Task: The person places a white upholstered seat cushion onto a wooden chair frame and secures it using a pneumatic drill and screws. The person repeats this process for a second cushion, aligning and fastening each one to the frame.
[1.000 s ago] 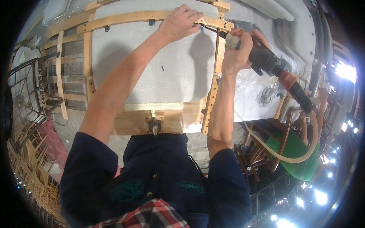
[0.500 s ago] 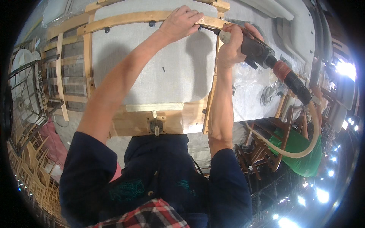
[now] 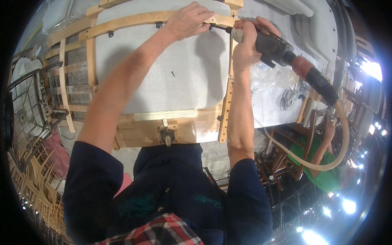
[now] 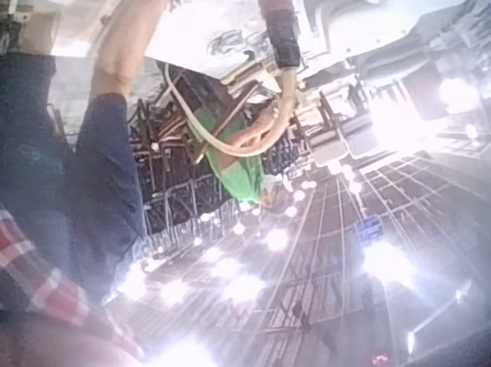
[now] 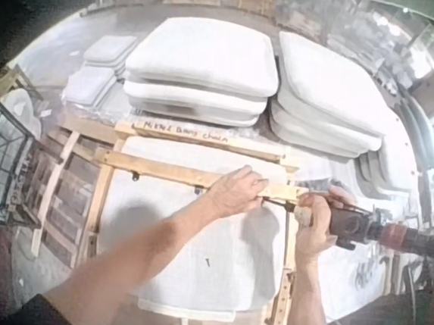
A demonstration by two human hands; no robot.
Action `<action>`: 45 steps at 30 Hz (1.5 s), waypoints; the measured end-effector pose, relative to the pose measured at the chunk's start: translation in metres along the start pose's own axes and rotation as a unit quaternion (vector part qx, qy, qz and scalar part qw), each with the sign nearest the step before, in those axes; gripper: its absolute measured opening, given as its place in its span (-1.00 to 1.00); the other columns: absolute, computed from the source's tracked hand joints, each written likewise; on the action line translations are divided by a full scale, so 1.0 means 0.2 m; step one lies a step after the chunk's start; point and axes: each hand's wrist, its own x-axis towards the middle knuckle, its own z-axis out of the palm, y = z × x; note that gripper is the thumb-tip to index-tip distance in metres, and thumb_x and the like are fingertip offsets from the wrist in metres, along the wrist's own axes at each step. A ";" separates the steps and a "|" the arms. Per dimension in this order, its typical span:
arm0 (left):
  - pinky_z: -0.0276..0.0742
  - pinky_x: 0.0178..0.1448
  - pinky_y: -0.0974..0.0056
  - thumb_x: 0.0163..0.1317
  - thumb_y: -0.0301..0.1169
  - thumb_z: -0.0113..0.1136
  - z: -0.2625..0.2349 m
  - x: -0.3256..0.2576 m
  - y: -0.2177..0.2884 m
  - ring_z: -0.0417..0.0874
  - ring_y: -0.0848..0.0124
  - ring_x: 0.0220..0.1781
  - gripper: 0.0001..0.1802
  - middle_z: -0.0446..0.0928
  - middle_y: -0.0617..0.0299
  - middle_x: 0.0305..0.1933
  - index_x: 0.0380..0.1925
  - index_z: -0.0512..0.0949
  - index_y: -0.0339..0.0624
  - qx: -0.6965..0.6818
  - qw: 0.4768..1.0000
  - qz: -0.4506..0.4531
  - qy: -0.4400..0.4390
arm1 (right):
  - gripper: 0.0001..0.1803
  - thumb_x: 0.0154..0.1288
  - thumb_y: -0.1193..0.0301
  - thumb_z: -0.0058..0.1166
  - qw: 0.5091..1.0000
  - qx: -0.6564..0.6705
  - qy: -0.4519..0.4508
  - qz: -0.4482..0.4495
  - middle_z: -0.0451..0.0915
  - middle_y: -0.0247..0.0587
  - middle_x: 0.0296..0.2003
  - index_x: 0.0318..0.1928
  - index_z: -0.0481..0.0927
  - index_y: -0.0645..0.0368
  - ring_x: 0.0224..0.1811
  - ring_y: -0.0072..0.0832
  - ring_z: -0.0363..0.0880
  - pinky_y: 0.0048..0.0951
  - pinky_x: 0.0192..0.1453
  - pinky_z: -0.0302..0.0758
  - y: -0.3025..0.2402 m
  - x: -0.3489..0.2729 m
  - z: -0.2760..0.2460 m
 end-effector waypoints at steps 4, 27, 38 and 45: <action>0.65 0.25 0.23 0.18 -0.21 0.38 0.02 -0.01 -0.03 0.60 0.28 0.08 -0.57 0.67 0.26 -0.05 0.05 0.64 -0.06 0.002 0.999 0.026 0.039 | -0.62 0.22 0.75 0.04 0.999 0.029 0.027 0.009 0.65 -0.09 -0.35 0.06 0.39 0.35 -0.30 -0.36 0.72 -0.36 0.01 0.62 -0.01 0.00 -0.06; 0.61 0.32 0.24 0.23 -0.15 0.38 0.01 -0.02 0.00 0.53 0.31 0.18 -0.47 0.62 0.34 0.08 0.19 0.59 -0.05 0.027 0.999 0.003 -0.018 | -0.91 0.16 0.72 0.05 1.000 -0.005 0.011 0.004 0.67 -0.19 -0.44 -0.35 0.59 0.35 -0.34 -0.45 0.72 -0.48 -0.01 0.58 -0.04 0.02 0.06; 0.55 0.38 0.26 0.21 -0.17 0.41 0.00 -0.01 0.00 0.48 0.34 0.22 -0.42 0.58 0.38 0.11 0.24 0.55 -0.01 -0.006 0.996 -0.036 -0.081 | -0.85 -0.09 0.65 0.16 0.986 -0.156 -0.020 -0.056 0.66 -0.35 -0.43 -0.68 0.63 0.17 -0.34 -0.56 0.57 -0.46 -0.15 0.47 0.05 0.17 0.19; 0.56 0.37 0.25 0.21 -0.18 0.40 -0.10 -0.01 0.03 0.49 0.33 0.22 -0.43 0.58 0.39 0.12 0.22 0.54 -0.03 -0.031 0.992 -0.060 -0.104 | -0.91 -0.02 0.71 0.13 0.999 -0.034 -0.002 -0.007 0.65 -0.33 -0.54 -0.57 0.59 0.30 -0.46 -0.53 0.56 -0.50 -0.24 0.50 -0.01 0.13 0.25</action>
